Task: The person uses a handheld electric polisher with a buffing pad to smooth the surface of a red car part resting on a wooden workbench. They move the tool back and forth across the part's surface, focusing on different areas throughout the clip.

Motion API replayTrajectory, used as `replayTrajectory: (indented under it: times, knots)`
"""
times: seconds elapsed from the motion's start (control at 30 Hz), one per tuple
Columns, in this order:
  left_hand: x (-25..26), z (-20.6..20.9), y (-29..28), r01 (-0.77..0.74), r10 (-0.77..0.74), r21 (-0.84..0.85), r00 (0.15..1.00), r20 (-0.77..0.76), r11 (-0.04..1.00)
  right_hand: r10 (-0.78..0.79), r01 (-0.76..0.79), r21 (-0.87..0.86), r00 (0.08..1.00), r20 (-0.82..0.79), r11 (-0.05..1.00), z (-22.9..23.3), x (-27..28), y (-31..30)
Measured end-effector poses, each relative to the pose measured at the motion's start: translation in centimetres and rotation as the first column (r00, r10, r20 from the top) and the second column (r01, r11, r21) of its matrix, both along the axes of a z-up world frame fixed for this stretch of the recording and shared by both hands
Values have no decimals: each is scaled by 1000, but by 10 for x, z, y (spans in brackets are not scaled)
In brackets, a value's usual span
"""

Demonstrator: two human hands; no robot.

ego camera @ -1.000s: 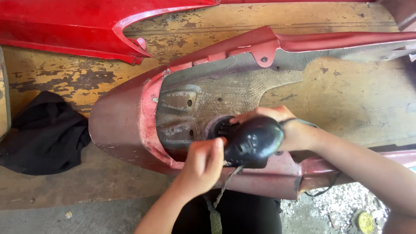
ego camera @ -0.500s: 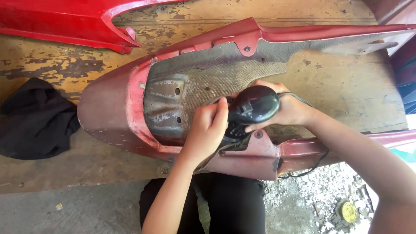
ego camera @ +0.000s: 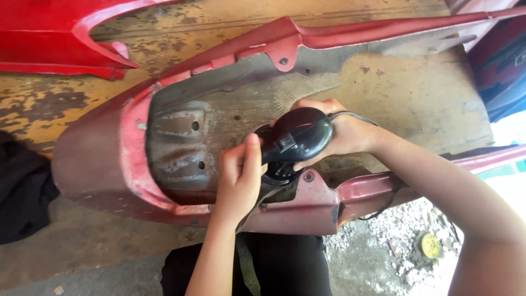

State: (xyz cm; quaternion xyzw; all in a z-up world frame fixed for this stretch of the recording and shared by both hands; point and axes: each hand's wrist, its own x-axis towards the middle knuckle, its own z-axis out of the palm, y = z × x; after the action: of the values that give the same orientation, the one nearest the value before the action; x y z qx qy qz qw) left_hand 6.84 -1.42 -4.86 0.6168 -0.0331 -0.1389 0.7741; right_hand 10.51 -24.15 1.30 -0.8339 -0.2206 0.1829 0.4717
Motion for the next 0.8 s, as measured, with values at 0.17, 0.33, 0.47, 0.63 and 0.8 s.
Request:
replayTrajectory:
  times: [0.17,0.33,0.47,0.63,0.8]
  knots:
    - [-3,-1,-9,82,-95,112,989,113,990,75,-83,78,992,96,993,-7,-8,-22]
    - [7,1,-16,129,-147,100,969,201,987,69,-75,39,986,153,996,-5,-1,-29]
    - [10,-3,-12,55,-85,122,962,261,991,32,-31,-11,986,165,999,-5,3,-19]
    - [9,-1,-1,-18,-35,172,954,297,985,-7,15,-44,986,169,999,-3,-5,-4]
    - [16,-7,-4,-16,-43,178,946,322,984,-8,5,20,984,181,1000,-7,-3,-3]
